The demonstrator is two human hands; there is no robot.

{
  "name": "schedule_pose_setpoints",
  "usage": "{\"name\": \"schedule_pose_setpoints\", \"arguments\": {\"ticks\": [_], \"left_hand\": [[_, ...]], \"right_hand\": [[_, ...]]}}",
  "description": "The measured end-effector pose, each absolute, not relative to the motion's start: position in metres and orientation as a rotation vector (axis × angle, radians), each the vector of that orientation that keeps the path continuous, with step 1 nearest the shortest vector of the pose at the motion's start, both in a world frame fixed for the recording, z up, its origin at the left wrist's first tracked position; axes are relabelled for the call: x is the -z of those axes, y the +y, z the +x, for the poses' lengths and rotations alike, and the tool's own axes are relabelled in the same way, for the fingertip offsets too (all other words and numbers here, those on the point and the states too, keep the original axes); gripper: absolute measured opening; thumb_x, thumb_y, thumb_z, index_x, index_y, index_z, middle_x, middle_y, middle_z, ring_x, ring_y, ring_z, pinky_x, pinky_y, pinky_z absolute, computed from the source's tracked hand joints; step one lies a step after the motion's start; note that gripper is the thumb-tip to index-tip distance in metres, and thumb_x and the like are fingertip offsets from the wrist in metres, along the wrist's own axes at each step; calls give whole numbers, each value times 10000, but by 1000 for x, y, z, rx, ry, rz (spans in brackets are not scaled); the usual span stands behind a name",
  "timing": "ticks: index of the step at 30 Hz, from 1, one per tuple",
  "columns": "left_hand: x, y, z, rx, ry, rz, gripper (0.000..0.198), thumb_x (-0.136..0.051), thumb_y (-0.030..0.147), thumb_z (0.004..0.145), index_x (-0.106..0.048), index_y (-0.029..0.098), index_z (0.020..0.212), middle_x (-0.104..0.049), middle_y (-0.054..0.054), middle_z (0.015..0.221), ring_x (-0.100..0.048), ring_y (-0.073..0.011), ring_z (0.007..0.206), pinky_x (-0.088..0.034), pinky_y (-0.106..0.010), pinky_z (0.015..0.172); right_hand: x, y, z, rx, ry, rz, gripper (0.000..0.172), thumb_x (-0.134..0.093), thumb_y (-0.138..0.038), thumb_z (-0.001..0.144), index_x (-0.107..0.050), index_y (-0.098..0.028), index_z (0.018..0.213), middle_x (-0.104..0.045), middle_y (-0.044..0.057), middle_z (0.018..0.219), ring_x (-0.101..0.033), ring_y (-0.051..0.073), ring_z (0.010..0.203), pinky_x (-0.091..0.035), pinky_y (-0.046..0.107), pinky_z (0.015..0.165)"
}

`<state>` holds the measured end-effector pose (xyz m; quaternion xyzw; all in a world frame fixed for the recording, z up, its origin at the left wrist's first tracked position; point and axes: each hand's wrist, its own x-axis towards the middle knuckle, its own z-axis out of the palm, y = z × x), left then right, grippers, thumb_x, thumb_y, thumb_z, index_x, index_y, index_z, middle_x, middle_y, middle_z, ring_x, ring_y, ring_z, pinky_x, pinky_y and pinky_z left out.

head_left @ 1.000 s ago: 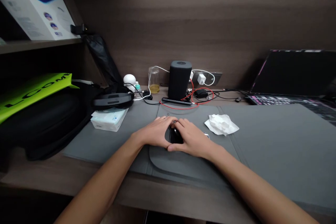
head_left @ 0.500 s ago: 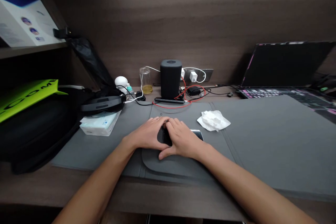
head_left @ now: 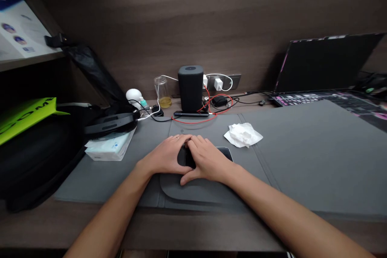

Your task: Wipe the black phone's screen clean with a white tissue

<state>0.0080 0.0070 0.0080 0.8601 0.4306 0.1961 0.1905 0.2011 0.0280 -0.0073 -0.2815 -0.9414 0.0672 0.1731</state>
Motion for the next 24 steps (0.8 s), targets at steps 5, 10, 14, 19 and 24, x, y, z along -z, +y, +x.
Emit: {"name": "schedule_pose_setpoints", "arguments": {"ticks": [5,10,14,19,24], "left_hand": [[-7,7,8,-581,1202,2426,850,-818,470,664,-442,238,1389,-575,-94,1395,-570,-324,1237,-449,-450,1050],[-9,7,10,-591,1194,2413,857,-817,447,662,-434,251,1404,-587,-92,1385,-589,-328,1213,-456,-455,1039],[-9,7,9,-595,1185,2404,827,-814,458,671,-456,239,1383,-605,-95,1357,-596,-323,1192,-470,-447,1016],[-9,7,9,-570,1198,2415,836,-807,484,680,-450,245,1397,-599,-94,1363,-581,-323,1213,-454,-458,1040],[-7,8,8,-509,1227,2446,801,-795,504,688,-483,253,1382,-630,-91,1260,-578,-329,1198,-454,-464,1024]], "right_hand": [[5,28,202,-205,-2657,-792,846,-698,-826,606,-563,-145,1089,-627,172,1083,-570,341,945,-497,476,775],[6,29,205,-201,-2659,-773,898,-715,-842,548,-562,-135,1081,-621,169,1068,-567,342,936,-503,481,774],[9,29,204,-206,-2670,-771,887,-709,-843,551,-569,-134,1064,-622,173,1069,-577,342,935,-504,480,779],[0,29,210,-213,-2702,-760,874,-739,-781,613,-569,-130,1169,-616,190,1165,-583,357,993,-496,488,810],[-36,30,262,-451,-2820,-791,777,-708,-663,777,-515,-204,1374,-616,145,1204,-606,315,1045,-509,455,873]]}}
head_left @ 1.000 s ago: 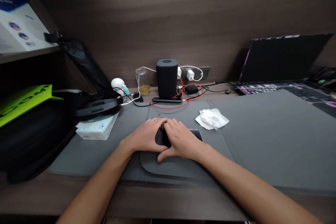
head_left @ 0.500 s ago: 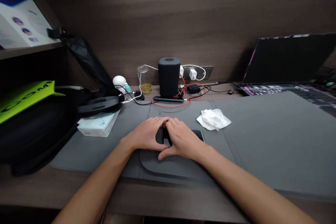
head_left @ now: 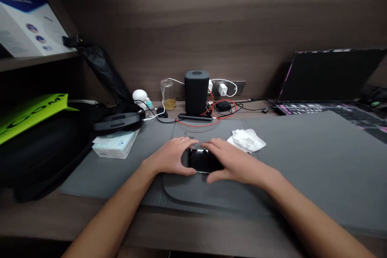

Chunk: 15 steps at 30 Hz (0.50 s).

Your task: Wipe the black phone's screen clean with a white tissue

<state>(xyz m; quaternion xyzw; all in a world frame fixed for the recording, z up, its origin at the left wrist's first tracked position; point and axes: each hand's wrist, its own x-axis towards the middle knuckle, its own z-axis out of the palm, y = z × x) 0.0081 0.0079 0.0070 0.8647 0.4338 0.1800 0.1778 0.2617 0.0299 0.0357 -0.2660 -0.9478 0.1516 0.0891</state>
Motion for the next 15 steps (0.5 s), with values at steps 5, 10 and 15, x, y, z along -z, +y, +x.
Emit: {"name": "schedule_pose_setpoints", "arguments": {"ticks": [5,10,15], "left_hand": [[-5,9,6,-498,1201,2460,609,-782,496,709,-608,251,1238,-624,-65,1155,-616,-285,1075,-480,-421,959],[-5,8,5,-486,1203,2437,577,-787,475,710,-622,253,1217,-615,-56,1158,-607,-276,1081,-475,-408,959],[-7,7,6,-465,1202,2436,591,-785,466,722,-608,248,1242,-610,-58,1174,-593,-277,1114,-462,-409,985]], "right_hand": [[-45,31,320,-581,-2780,-1050,754,-711,-588,811,-451,-273,1444,-524,136,1393,-569,335,1189,-524,459,936],[-30,29,329,-660,-2767,-1093,576,-627,-424,911,-457,-290,1445,-532,120,1376,-549,311,1224,-495,477,1003],[-31,28,330,-684,-2749,-1021,532,-616,-392,923,-490,-284,1428,-537,118,1388,-536,305,1249,-485,473,1021]]}}
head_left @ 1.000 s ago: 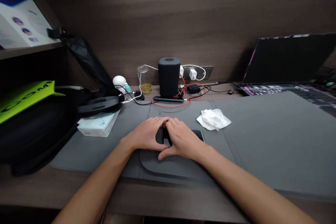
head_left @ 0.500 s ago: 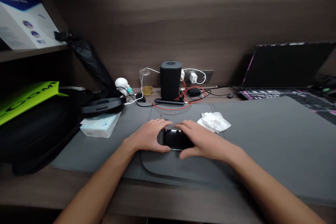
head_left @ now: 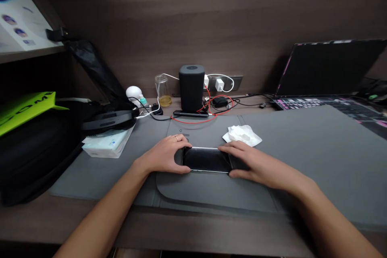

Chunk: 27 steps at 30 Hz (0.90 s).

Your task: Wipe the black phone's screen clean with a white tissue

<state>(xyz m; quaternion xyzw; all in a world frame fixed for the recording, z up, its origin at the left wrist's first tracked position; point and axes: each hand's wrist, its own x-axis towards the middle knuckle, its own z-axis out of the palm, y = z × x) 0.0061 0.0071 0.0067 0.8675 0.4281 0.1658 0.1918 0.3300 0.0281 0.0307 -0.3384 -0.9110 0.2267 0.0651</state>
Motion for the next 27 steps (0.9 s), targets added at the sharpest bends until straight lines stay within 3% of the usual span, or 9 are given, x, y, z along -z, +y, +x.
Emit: {"name": "schedule_pose_setpoints", "arguments": {"ticks": [11,16,19,24,27], "left_hand": [[-7,9,5,-489,1172,2386,541,-752,470,776,-619,238,1247,-613,-60,1156,-592,-263,1098,-461,-388,983],[1,15,2,-629,1151,2260,392,-411,453,1012,-603,220,1262,-624,-77,1214,-573,-248,1149,-438,-399,1020],[8,18,3,-759,1229,2215,409,-295,389,1048,-576,210,1286,-642,-82,1206,-560,-244,1171,-411,-419,1057],[13,20,6,-874,1348,2197,413,-346,350,1032,-473,203,1396,-640,-93,1221,-578,-241,1105,-431,-426,1023],[12,21,6,-927,1481,2242,469,-434,334,994,-419,186,1438,-598,-113,1295,-571,-253,1073,-432,-444,1007]], "right_hand": [[-34,38,342,-802,-2670,-989,456,-575,-512,941,-632,-258,1316,-641,87,1346,-601,301,1215,-473,446,1040],[-28,44,330,-666,-2500,-1053,396,-416,-469,1016,-721,-261,1158,-743,62,1167,-681,285,1062,-517,434,945],[-19,48,320,-568,-2354,-1159,418,-402,-474,1012,-733,-230,1089,-771,81,1012,-710,275,899,-548,419,832],[-17,52,323,-405,-2165,-1230,379,-455,-467,983,-723,-224,1099,-754,99,1052,-696,274,897,-556,385,745],[-18,59,338,-156,-2140,-1265,394,-484,-484,963,-710,-215,1142,-713,134,1106,-644,312,1008,-540,438,825]]}}
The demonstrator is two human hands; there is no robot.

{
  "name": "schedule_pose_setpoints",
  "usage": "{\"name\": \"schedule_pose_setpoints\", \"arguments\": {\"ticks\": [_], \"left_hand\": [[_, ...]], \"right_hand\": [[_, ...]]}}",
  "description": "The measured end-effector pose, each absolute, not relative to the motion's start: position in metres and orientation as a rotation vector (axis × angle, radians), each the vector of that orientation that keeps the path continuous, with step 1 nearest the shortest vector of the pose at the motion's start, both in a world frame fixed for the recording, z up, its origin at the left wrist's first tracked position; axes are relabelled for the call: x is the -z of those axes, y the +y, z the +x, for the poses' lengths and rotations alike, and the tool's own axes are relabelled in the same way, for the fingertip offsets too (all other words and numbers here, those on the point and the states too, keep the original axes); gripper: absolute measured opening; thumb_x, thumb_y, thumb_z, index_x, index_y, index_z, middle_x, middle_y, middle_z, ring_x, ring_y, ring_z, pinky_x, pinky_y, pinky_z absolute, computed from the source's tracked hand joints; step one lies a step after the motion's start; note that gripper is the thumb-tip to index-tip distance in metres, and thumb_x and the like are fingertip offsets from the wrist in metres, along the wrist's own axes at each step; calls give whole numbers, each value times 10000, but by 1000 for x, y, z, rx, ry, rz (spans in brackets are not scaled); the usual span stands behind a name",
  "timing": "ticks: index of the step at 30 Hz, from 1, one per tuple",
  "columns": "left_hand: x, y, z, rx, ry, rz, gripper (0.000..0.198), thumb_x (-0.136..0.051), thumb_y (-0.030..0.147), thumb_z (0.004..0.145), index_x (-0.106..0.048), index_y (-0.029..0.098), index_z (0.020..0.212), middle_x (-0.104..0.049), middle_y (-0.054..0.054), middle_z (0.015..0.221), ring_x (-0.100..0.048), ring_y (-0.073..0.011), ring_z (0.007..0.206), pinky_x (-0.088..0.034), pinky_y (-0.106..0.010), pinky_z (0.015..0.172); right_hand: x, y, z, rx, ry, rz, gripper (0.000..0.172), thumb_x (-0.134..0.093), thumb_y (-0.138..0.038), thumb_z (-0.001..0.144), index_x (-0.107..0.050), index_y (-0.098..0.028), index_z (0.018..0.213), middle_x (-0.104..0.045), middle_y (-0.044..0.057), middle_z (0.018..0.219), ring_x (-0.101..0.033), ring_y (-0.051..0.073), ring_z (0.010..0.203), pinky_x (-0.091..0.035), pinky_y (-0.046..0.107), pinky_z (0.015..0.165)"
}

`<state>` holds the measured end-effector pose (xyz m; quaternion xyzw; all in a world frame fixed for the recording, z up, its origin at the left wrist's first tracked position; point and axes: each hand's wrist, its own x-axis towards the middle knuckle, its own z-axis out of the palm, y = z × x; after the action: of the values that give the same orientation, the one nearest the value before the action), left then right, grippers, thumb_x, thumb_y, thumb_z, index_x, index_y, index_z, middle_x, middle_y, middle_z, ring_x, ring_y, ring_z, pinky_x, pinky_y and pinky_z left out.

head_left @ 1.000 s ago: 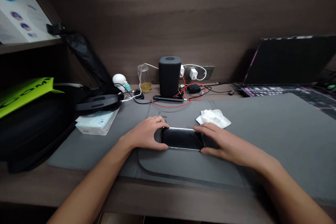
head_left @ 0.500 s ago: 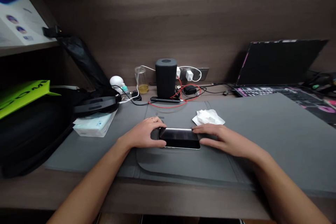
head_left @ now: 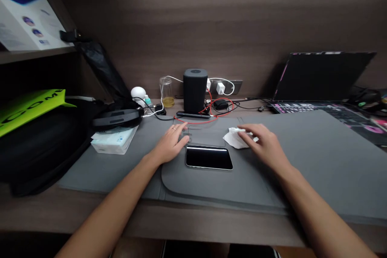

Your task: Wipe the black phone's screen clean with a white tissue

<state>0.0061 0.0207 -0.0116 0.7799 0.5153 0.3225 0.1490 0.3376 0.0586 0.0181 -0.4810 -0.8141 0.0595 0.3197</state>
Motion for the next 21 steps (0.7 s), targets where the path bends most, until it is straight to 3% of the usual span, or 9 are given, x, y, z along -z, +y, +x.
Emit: {"name": "schedule_pose_setpoints", "arguments": {"ticks": [4,9,14,18,21], "left_hand": [[8,20,5,-959,1561,2318,356,-522,320,941,-548,184,1268,-606,-105,1235,-549,-267,1105,-444,-427,967],[3,16,6,-779,1393,2438,159,-485,261,934,-632,202,946,-640,-37,885,-581,-213,891,-454,-357,837],[0,14,6,-652,1314,2474,163,-478,274,932,-623,211,971,-623,-9,800,-580,-198,797,-448,-325,750],[3,15,5,-666,1325,2466,179,-441,244,953,-615,209,975,-669,-33,898,-610,-209,874,-458,-336,793],[4,15,6,-674,1318,2489,186,-430,235,963,-614,208,963,-687,-44,956,-615,-213,910,-459,-342,808]], "right_hand": [[-10,69,353,-105,-2344,-1302,413,-523,-474,915,-725,-186,1133,-655,179,1153,-603,345,1053,-493,509,932],[-5,70,356,-270,-2510,-1310,348,-444,-364,940,-745,-189,946,-655,137,964,-649,267,839,-520,394,783],[-18,59,352,-288,-2410,-1291,326,-457,-363,944,-730,-188,983,-685,131,963,-667,267,835,-509,378,762],[-25,47,342,-530,-2308,-1089,320,-512,-405,960,-686,-220,1153,-707,104,1095,-665,261,950,-515,368,808],[-24,41,334,-643,-2294,-985,288,-536,-409,968,-679,-232,1144,-701,91,1096,-649,245,954,-514,371,822]]}}
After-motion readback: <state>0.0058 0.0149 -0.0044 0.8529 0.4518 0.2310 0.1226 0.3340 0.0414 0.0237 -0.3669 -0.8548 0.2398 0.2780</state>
